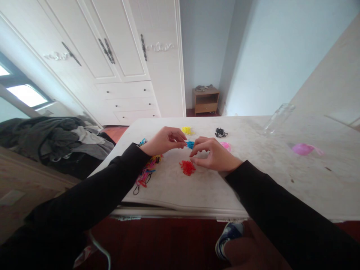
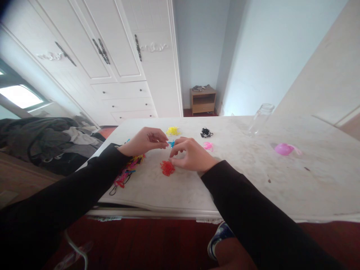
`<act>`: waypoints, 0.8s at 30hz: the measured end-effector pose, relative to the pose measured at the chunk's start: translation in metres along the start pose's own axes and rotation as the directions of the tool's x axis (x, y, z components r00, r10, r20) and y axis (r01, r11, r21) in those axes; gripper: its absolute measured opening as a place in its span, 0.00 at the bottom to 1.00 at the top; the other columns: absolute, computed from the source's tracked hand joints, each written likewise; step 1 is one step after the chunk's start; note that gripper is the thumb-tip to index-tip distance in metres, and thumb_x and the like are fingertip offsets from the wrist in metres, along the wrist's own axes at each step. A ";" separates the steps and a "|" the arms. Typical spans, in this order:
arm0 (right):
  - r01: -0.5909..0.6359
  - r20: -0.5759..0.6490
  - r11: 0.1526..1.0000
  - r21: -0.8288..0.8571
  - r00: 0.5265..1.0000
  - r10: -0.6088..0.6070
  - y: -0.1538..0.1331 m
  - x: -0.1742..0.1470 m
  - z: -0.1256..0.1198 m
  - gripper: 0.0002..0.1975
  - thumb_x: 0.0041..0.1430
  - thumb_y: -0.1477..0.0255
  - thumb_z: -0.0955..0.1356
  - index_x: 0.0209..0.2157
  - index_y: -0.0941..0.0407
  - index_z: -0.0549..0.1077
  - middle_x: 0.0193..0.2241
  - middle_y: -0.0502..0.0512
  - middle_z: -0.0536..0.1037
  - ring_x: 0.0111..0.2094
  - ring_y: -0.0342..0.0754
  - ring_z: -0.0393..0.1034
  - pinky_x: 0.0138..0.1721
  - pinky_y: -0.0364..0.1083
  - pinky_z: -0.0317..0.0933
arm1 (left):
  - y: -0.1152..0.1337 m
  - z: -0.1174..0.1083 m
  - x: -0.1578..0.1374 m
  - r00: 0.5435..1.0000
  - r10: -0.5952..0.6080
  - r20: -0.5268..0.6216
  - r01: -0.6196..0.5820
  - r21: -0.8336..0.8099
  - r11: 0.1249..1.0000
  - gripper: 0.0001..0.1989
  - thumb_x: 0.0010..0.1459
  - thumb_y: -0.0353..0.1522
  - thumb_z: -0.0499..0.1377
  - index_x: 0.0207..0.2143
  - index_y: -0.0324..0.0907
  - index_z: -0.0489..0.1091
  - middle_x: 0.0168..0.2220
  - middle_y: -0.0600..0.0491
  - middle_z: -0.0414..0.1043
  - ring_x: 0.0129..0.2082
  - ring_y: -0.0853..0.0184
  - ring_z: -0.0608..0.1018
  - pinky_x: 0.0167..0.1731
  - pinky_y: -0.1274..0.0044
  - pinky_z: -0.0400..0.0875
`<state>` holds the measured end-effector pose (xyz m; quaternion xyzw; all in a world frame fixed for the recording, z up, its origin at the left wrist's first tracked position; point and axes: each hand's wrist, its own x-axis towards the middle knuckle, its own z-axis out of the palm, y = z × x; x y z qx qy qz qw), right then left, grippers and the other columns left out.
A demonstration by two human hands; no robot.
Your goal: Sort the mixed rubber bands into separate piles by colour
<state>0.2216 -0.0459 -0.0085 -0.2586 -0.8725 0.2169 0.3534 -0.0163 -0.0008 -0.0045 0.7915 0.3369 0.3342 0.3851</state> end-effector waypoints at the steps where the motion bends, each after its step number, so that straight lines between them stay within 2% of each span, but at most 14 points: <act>1: -0.010 -0.023 1.000 -0.017 1.000 0.009 0.000 0.000 0.000 0.03 0.54 0.77 0.73 0.28 0.56 0.80 0.28 0.52 0.76 0.32 0.45 0.69 0.36 0.47 0.62 | 0.000 0.000 0.000 1.000 0.009 -0.012 -0.009 0.022 1.000 0.13 0.52 0.37 0.73 0.35 0.38 0.77 0.32 0.49 0.82 0.32 0.67 0.83 0.34 0.77 0.80; 4: -0.020 -0.055 0.999 -0.038 0.998 0.018 -0.001 0.001 -0.001 0.03 0.55 0.76 0.72 0.29 0.56 0.79 0.29 0.52 0.76 0.32 0.45 0.68 0.36 0.46 0.61 | 0.000 0.000 0.000 1.000 0.015 -0.026 -0.014 0.043 0.999 0.13 0.52 0.38 0.72 0.35 0.38 0.78 0.32 0.49 0.82 0.33 0.66 0.83 0.35 0.76 0.80; 14: -0.040 -0.020 0.999 -0.003 0.999 0.040 0.003 0.000 0.000 0.09 0.55 0.74 0.71 0.39 0.56 0.80 0.39 0.56 0.80 0.36 0.46 0.71 0.36 0.46 0.62 | 0.002 0.001 0.000 1.000 0.003 0.011 -0.003 -0.001 1.000 0.14 0.52 0.38 0.72 0.36 0.39 0.78 0.31 0.49 0.82 0.33 0.65 0.84 0.35 0.75 0.80; 24: -0.059 0.013 0.998 -0.016 0.998 0.060 0.003 -0.001 0.000 0.14 0.54 0.75 0.72 0.44 0.56 0.80 0.40 0.55 0.81 0.37 0.47 0.71 0.38 0.47 0.62 | 0.006 0.002 -0.001 1.000 0.006 0.031 -0.005 -0.017 1.000 0.14 0.53 0.39 0.72 0.36 0.39 0.77 0.34 0.48 0.83 0.35 0.64 0.85 0.38 0.73 0.81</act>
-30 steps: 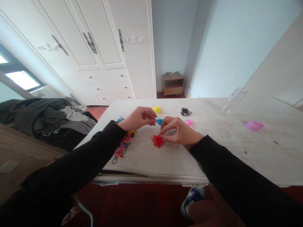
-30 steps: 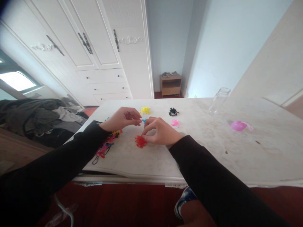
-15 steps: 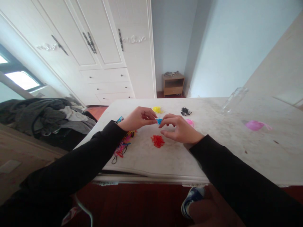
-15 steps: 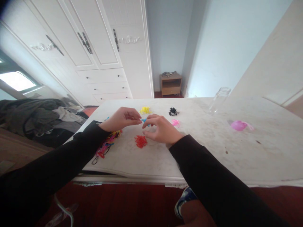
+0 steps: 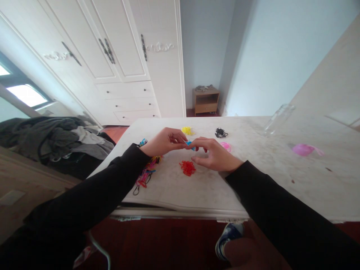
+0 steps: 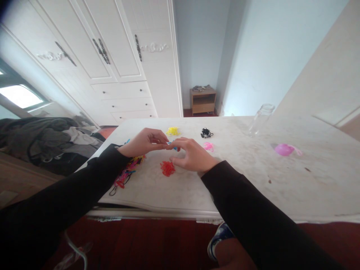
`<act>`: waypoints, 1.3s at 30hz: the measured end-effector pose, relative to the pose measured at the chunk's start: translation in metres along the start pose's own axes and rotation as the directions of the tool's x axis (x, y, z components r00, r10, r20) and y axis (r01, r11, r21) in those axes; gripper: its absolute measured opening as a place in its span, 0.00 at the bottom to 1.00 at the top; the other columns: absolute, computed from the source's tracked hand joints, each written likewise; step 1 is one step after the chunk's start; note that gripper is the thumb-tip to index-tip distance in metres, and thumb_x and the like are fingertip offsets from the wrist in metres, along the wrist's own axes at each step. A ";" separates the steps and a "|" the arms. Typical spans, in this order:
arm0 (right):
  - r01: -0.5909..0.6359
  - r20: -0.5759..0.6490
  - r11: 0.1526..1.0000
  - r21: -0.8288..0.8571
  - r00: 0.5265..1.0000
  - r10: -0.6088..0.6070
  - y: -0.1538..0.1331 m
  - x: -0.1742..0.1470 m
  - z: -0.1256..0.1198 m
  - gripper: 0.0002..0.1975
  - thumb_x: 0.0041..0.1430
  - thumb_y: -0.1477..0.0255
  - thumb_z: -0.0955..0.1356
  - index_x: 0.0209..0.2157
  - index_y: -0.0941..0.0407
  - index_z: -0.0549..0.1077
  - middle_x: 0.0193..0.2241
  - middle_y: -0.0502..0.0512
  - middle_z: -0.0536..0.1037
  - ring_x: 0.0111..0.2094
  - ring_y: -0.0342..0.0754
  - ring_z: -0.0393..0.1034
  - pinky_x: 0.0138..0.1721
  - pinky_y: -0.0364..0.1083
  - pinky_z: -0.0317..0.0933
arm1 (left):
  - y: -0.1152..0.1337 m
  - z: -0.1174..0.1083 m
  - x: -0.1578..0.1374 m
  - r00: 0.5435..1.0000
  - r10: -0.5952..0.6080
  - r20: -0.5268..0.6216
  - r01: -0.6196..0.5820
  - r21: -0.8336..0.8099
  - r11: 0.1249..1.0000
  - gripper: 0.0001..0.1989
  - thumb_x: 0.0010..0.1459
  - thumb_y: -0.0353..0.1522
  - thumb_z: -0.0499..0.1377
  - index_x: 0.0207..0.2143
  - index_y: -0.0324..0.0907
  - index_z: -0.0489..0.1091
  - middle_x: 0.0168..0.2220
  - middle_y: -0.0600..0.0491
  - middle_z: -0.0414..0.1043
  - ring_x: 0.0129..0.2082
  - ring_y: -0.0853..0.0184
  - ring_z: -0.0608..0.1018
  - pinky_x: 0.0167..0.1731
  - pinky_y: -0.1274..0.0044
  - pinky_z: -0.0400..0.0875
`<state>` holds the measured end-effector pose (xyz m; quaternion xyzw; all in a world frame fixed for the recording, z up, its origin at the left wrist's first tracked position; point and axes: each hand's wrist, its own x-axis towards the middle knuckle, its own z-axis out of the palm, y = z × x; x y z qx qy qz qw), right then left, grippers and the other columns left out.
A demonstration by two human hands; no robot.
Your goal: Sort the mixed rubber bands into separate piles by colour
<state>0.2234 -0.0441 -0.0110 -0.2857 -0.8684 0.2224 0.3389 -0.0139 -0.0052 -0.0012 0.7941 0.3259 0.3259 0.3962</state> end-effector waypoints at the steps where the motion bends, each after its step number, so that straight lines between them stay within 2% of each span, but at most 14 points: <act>1: 0.000 0.002 1.000 0.002 1.000 0.000 0.000 0.000 0.000 0.14 0.54 0.75 0.71 0.44 0.56 0.80 0.40 0.55 0.81 0.37 0.47 0.71 0.38 0.47 0.62 | 0.000 0.000 0.000 1.000 0.001 0.003 -0.001 -0.004 1.000 0.14 0.53 0.38 0.72 0.36 0.39 0.77 0.34 0.48 0.83 0.36 0.64 0.85 0.39 0.73 0.81; 10: -0.010 0.011 1.000 -0.005 1.000 0.010 -0.002 0.001 -0.001 0.13 0.55 0.73 0.71 0.43 0.57 0.81 0.39 0.58 0.80 0.39 0.48 0.71 0.39 0.47 0.62 | 0.000 0.001 0.000 0.999 0.053 -0.002 -0.053 0.017 0.998 0.11 0.54 0.36 0.71 0.35 0.38 0.78 0.33 0.49 0.82 0.34 0.67 0.84 0.37 0.75 0.80; 21: -0.008 -0.090 1.000 -0.028 0.996 0.005 0.002 0.002 0.000 0.10 0.56 0.74 0.70 0.39 0.58 0.82 0.33 0.56 0.79 0.35 0.47 0.70 0.36 0.46 0.61 | -0.002 -0.001 0.001 0.997 0.073 0.016 -0.072 -0.040 0.997 0.10 0.53 0.33 0.71 0.36 0.37 0.77 0.34 0.49 0.81 0.35 0.68 0.83 0.41 0.74 0.80; 32: -0.021 -0.149 0.999 -0.044 0.989 0.014 0.001 0.003 0.000 0.05 0.58 0.75 0.70 0.34 0.57 0.81 0.30 0.54 0.78 0.31 0.45 0.66 0.34 0.46 0.59 | -0.003 0.000 0.001 0.999 0.045 0.022 -0.045 -0.007 0.999 0.10 0.54 0.34 0.70 0.36 0.38 0.77 0.34 0.49 0.82 0.35 0.67 0.83 0.38 0.75 0.78; 36: -0.019 -0.185 0.996 -0.083 0.983 0.003 0.003 0.004 -0.003 0.05 0.57 0.76 0.70 0.30 0.56 0.79 0.27 0.51 0.76 0.28 0.44 0.63 0.34 0.46 0.58 | -0.002 -0.005 0.001 1.000 0.012 -0.006 -0.011 0.062 0.998 0.11 0.54 0.34 0.70 0.37 0.38 0.77 0.32 0.50 0.81 0.31 0.69 0.81 0.33 0.77 0.76; 39: -0.024 -0.213 0.994 -0.108 0.977 0.001 0.007 0.003 -0.007 0.06 0.59 0.76 0.69 0.27 0.56 0.77 0.25 0.50 0.75 0.27 0.44 0.62 0.34 0.46 0.58 | 0.000 -0.021 0.000 0.999 -0.027 0.026 0.023 0.163 0.986 0.10 0.54 0.34 0.69 0.37 0.38 0.78 0.29 0.51 0.80 0.26 0.72 0.78 0.27 0.80 0.72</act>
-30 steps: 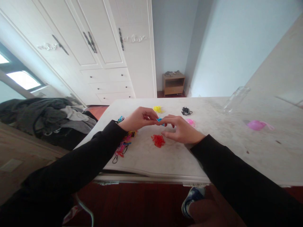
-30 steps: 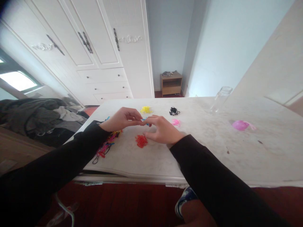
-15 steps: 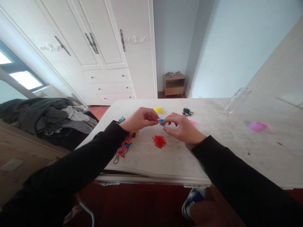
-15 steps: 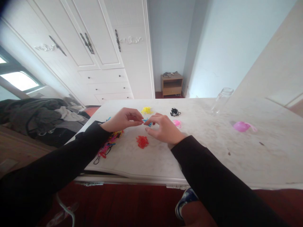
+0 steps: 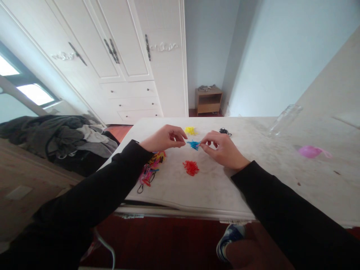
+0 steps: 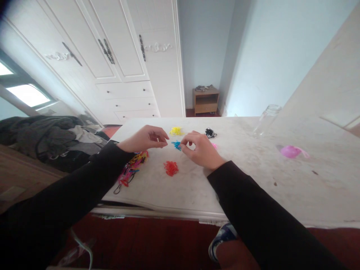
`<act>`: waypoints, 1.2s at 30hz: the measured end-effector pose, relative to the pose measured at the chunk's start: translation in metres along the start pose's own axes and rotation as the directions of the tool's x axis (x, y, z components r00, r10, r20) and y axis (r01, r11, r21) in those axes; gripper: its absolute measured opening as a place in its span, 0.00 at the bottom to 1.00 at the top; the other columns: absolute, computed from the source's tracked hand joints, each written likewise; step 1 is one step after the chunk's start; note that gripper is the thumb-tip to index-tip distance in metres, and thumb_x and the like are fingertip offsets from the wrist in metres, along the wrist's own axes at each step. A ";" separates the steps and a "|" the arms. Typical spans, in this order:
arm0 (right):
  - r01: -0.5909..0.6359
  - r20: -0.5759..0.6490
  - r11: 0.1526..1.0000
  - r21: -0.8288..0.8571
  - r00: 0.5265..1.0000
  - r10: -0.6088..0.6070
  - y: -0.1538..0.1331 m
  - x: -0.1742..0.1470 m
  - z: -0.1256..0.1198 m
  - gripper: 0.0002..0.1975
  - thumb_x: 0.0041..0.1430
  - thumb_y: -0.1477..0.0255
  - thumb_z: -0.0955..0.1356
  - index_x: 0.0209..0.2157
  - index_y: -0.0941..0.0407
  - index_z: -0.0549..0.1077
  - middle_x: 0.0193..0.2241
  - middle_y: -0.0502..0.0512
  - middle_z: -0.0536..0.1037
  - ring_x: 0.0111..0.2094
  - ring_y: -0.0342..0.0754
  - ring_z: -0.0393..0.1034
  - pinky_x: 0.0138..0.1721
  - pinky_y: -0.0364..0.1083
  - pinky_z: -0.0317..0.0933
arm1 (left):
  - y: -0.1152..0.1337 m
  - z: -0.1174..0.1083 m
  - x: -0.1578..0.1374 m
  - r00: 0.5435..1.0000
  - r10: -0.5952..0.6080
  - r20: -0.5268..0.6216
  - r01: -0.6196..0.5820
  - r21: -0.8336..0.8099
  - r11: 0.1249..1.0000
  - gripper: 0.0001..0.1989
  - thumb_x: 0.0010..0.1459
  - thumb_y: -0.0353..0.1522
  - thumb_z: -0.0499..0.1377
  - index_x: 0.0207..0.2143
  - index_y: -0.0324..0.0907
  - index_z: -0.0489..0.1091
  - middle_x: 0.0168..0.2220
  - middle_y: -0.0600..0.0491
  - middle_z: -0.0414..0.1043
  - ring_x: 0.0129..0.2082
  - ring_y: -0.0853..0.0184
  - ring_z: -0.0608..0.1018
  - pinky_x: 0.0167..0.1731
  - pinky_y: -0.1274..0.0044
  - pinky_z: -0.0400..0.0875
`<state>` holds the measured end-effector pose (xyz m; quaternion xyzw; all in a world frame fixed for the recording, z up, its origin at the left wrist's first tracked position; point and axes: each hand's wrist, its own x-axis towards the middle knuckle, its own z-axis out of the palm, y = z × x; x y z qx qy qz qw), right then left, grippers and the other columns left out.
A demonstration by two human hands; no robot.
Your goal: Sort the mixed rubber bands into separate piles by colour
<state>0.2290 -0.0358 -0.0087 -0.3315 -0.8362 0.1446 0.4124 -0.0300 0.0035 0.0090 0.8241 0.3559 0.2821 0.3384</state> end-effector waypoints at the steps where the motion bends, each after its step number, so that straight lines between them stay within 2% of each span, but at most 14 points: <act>1: -0.003 -0.008 1.000 -0.007 1.000 0.003 0.001 0.000 -0.001 0.07 0.59 0.75 0.69 0.27 0.56 0.76 0.25 0.50 0.74 0.27 0.44 0.62 0.34 0.47 0.58 | 0.000 -0.008 -0.001 0.999 -0.013 0.033 0.011 0.051 0.999 0.09 0.54 0.34 0.68 0.36 0.38 0.78 0.28 0.51 0.80 0.25 0.72 0.77 0.26 0.80 0.71; 3: -0.010 -0.015 1.000 -0.024 1.000 0.009 0.002 0.000 -0.003 0.07 0.59 0.75 0.69 0.27 0.56 0.75 0.25 0.50 0.75 0.27 0.44 0.62 0.35 0.47 0.58 | 0.000 -0.024 -0.005 0.990 -0.055 0.131 0.032 0.171 0.985 0.09 0.53 0.36 0.69 0.33 0.39 0.79 0.28 0.52 0.79 0.25 0.71 0.77 0.26 0.80 0.70; 5: -0.008 -0.017 0.999 -0.045 1.000 0.008 0.002 -0.001 -0.006 0.07 0.59 0.75 0.69 0.27 0.56 0.75 0.25 0.50 0.75 0.27 0.44 0.62 0.34 0.47 0.58 | 0.001 -0.038 -0.009 0.961 -0.123 0.249 0.057 0.257 0.965 0.09 0.50 0.36 0.71 0.32 0.40 0.80 0.29 0.52 0.80 0.30 0.69 0.79 0.30 0.79 0.71; 8: 0.011 -0.038 0.997 -0.080 0.999 -0.014 0.003 -0.002 -0.013 0.07 0.59 0.74 0.69 0.26 0.55 0.74 0.25 0.50 0.74 0.27 0.45 0.62 0.34 0.47 0.57 | 0.002 -0.049 -0.013 0.910 -0.241 0.337 0.125 0.331 0.935 0.13 0.43 0.35 0.73 0.34 0.42 0.81 0.33 0.53 0.82 0.33 0.67 0.79 0.33 0.78 0.71; 11: 0.008 -0.090 0.994 -0.111 0.996 -0.018 0.011 -0.006 -0.030 0.08 0.59 0.72 0.69 0.26 0.55 0.75 0.25 0.51 0.73 0.27 0.45 0.62 0.33 0.48 0.57 | 0.001 -0.050 -0.015 0.860 -0.314 0.403 0.191 0.318 0.929 0.16 0.42 0.34 0.74 0.36 0.42 0.81 0.32 0.52 0.83 0.32 0.67 0.80 0.32 0.78 0.71; 14: -0.111 -0.213 0.988 -0.103 0.973 0.088 0.030 -0.014 -0.056 0.09 0.59 0.70 0.69 0.25 0.54 0.75 0.25 0.52 0.75 0.26 0.45 0.62 0.31 0.48 0.57 | -0.003 -0.047 -0.015 0.835 -0.312 0.453 0.216 0.252 0.943 0.15 0.43 0.33 0.73 0.36 0.42 0.81 0.30 0.53 0.83 0.29 0.66 0.81 0.31 0.78 0.71; 16: -0.206 -0.280 0.976 -0.072 0.943 0.179 0.043 -0.022 -0.075 0.11 0.59 0.67 0.69 0.24 0.53 0.75 0.26 0.53 0.77 0.26 0.46 0.64 0.30 0.48 0.57 | -0.005 -0.046 -0.015 0.837 -0.295 0.462 0.218 0.212 0.952 0.14 0.43 0.32 0.72 0.36 0.43 0.82 0.28 0.53 0.83 0.27 0.66 0.81 0.29 0.78 0.70; 19: -0.288 -0.233 0.956 -0.054 0.935 0.268 0.056 -0.033 -0.094 0.16 0.61 0.60 0.69 0.23 0.53 0.77 0.26 0.55 0.78 0.30 0.50 0.69 0.34 0.50 0.60 | -0.006 -0.044 -0.015 0.839 -0.273 0.470 0.215 0.175 0.961 0.14 0.45 0.31 0.71 0.38 0.45 0.82 0.27 0.55 0.83 0.26 0.67 0.81 0.27 0.79 0.69; 21: -0.306 -0.175 0.951 -0.038 0.939 0.295 0.058 -0.037 -0.099 0.19 0.61 0.56 0.68 0.23 0.53 0.79 0.27 0.56 0.79 0.32 0.52 0.71 0.38 0.52 0.62 | -0.004 -0.044 -0.016 0.848 -0.251 0.467 0.188 0.177 0.966 0.14 0.47 0.30 0.69 0.39 0.46 0.81 0.27 0.56 0.82 0.25 0.68 0.81 0.27 0.79 0.68; 25: -0.288 -0.070 0.958 -0.006 0.956 0.286 0.053 -0.038 -0.095 0.20 0.61 0.55 0.68 0.27 0.54 0.82 0.29 0.57 0.80 0.34 0.53 0.73 0.41 0.52 0.63 | 0.001 -0.046 -0.017 0.907 -0.165 0.388 0.096 0.190 0.977 0.15 0.46 0.29 0.68 0.40 0.46 0.81 0.28 0.57 0.82 0.25 0.70 0.80 0.28 0.81 0.67; 30: -0.247 0.017 0.968 0.035 0.969 0.246 0.051 -0.036 -0.088 0.18 0.62 0.57 0.68 0.30 0.54 0.84 0.32 0.58 0.82 0.38 0.54 0.75 0.46 0.53 0.64 | 0.002 -0.043 -0.014 0.935 -0.119 0.335 0.080 0.126 0.989 0.13 0.48 0.31 0.68 0.40 0.43 0.79 0.27 0.55 0.81 0.24 0.70 0.80 0.25 0.81 0.67; 36: -0.247 -0.005 0.969 -0.019 0.969 0.247 0.052 -0.037 -0.086 0.18 0.62 0.58 0.68 0.27 0.53 0.83 0.31 0.58 0.82 0.38 0.54 0.74 0.46 0.52 0.64 | -0.005 -0.036 -0.011 0.963 -0.067 0.263 0.045 0.091 0.995 0.11 0.51 0.30 0.68 0.39 0.42 0.78 0.28 0.55 0.82 0.28 0.70 0.83 0.28 0.82 0.71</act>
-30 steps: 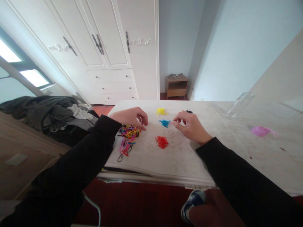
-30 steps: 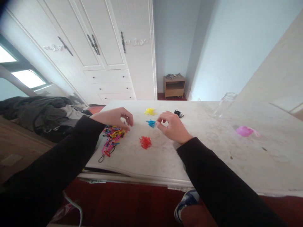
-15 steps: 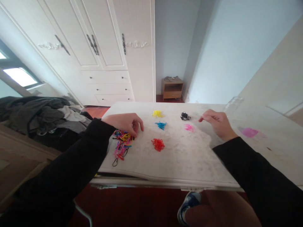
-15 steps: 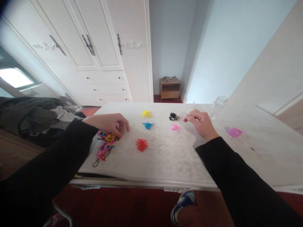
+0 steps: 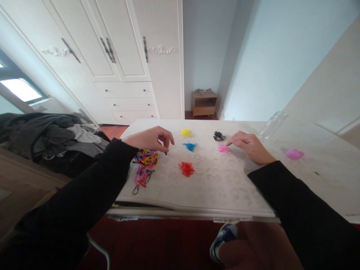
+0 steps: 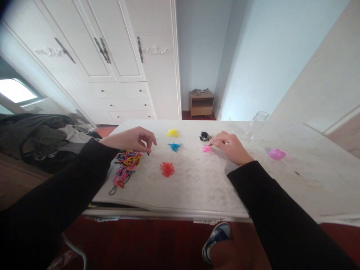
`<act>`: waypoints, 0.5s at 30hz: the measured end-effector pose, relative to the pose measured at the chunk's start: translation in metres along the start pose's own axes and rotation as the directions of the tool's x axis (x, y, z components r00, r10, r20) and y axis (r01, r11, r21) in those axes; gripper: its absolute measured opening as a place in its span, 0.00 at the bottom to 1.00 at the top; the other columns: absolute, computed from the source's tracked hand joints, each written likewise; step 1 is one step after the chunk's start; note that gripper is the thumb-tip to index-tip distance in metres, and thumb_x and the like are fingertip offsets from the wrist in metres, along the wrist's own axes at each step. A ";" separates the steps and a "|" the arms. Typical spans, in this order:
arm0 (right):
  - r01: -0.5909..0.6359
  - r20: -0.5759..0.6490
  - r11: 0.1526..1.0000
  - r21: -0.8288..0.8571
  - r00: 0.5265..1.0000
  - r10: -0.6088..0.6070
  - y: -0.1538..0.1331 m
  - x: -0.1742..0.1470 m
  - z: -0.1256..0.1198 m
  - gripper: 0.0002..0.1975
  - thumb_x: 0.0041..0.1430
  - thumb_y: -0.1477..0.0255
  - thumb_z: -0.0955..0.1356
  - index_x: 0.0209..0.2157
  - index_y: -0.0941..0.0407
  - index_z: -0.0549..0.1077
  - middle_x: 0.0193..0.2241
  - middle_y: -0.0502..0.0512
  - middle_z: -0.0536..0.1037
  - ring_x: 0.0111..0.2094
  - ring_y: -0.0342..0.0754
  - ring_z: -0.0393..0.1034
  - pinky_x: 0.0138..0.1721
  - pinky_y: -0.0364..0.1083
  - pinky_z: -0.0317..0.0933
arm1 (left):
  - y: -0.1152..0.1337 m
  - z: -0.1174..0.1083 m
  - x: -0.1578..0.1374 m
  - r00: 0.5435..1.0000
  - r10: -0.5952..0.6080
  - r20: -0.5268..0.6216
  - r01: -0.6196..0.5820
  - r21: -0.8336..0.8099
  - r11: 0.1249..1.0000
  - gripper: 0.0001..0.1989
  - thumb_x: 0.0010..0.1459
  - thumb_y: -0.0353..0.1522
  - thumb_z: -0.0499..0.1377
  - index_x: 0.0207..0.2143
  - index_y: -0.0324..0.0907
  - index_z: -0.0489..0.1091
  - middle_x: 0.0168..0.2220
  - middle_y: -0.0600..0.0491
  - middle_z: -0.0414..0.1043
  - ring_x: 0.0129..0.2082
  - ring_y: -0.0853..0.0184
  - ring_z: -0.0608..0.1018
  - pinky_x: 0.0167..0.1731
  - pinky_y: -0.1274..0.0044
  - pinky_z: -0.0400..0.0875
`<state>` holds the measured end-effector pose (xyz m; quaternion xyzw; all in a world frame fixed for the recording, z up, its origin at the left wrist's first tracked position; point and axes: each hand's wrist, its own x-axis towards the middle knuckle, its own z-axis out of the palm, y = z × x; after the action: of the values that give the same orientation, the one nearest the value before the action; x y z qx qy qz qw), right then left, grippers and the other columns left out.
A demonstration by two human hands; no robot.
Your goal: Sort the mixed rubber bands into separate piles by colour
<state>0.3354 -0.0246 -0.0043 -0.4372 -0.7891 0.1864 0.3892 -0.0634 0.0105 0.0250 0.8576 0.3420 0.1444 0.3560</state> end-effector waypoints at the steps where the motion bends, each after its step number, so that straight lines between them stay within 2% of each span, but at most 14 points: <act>1: -0.005 -0.009 1.000 -0.009 1.000 0.005 0.000 0.000 0.000 0.18 0.62 0.58 0.67 0.27 0.53 0.83 0.31 0.57 0.82 0.38 0.53 0.74 0.45 0.52 0.64 | 0.000 0.001 0.001 1.000 0.008 -0.015 -0.008 -0.009 1.000 0.12 0.51 0.30 0.69 0.39 0.42 0.78 0.29 0.55 0.82 0.28 0.70 0.83 0.30 0.81 0.72; 8: -0.015 -0.017 0.999 -0.036 1.000 0.014 0.001 0.000 0.002 0.18 0.62 0.59 0.67 0.26 0.54 0.81 0.30 0.56 0.81 0.35 0.52 0.72 0.40 0.51 0.62 | -0.004 0.008 0.007 0.994 0.056 -0.098 -0.070 -0.145 0.987 0.12 0.50 0.32 0.72 0.36 0.39 0.78 0.33 0.50 0.82 0.33 0.67 0.84 0.37 0.76 0.79; 15: -0.019 -0.011 0.999 -0.044 1.000 0.018 0.002 0.000 0.003 0.19 0.62 0.57 0.67 0.25 0.54 0.80 0.29 0.56 0.79 0.34 0.51 0.71 0.39 0.51 0.61 | 0.000 0.008 0.006 0.996 0.080 -0.030 -0.084 -0.183 0.980 0.07 0.55 0.31 0.69 0.36 0.38 0.78 0.34 0.48 0.83 0.35 0.67 0.85 0.38 0.77 0.81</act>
<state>0.3340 -0.0232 -0.0079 -0.4539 -0.7868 0.1703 0.3819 -0.0546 0.0105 0.0197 0.8328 0.2955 0.1995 0.4236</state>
